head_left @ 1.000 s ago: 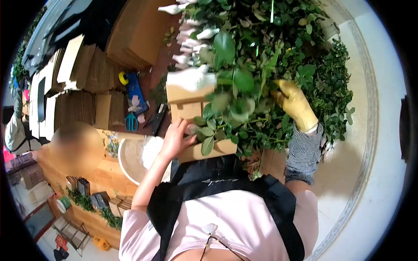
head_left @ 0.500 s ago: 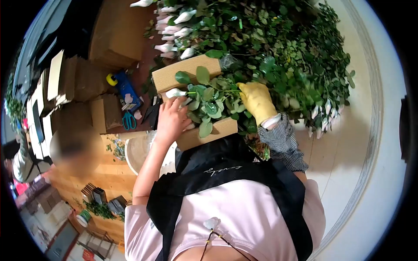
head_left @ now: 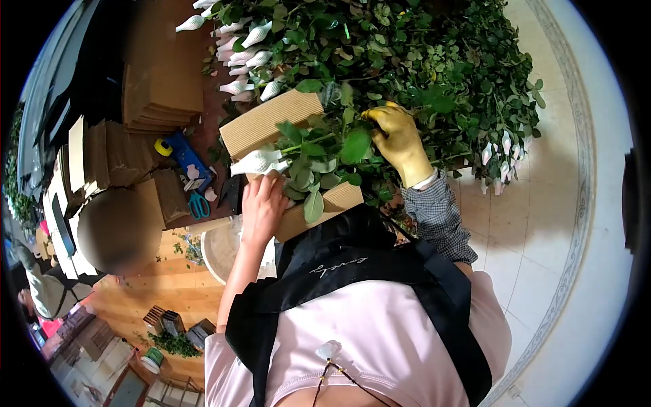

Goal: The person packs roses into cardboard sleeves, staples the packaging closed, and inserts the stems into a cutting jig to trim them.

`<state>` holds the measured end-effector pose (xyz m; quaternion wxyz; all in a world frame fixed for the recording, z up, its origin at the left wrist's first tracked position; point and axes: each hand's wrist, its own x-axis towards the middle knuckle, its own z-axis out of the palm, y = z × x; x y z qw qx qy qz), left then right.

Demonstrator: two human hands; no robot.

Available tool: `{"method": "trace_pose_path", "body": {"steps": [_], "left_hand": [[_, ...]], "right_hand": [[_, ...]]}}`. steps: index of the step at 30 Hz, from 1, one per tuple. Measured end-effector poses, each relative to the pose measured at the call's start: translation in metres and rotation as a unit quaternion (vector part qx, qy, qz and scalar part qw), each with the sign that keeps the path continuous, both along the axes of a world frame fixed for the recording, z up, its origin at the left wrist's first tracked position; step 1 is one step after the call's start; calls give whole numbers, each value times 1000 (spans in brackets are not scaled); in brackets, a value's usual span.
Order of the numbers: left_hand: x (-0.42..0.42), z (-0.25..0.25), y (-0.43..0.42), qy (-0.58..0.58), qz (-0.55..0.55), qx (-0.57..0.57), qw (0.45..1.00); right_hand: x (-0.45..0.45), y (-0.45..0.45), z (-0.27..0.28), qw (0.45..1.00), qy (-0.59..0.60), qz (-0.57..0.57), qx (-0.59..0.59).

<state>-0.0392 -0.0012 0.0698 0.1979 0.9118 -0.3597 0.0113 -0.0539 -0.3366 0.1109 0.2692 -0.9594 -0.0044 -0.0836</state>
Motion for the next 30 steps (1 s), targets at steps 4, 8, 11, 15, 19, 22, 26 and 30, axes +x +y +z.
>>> {"method": "trace_pose_path", "body": {"steps": [4,8,11,15,19,22,26,30], "left_hand": [[9,7,-3,-16,-20,14,1000],[6,-1,2,-43,26,60,997],[-12,-5,-3,-61,81,27,994],[-12,6,-5,-22,54,5,998],[-20,6,-10,-57,99,105,988],[-7,21,-15,-142,27,73,987],[3,17,-9,-27,37,66,997],[12,35,-15,-99,-42,113,988]], "right_hand": [[-14,16,-14,998,17,55,15],[-15,20,-14,989,-67,62,-113],[-24,17,-44,967,-83,27,-238],[-26,19,-69,981,-61,-9,-185],[-9,25,-55,969,-107,-86,-206],[-18,23,-154,981,-101,-120,117],[-17,-1,-123,996,-65,-25,-48],[-17,2,-82,994,-15,56,-96]]}}
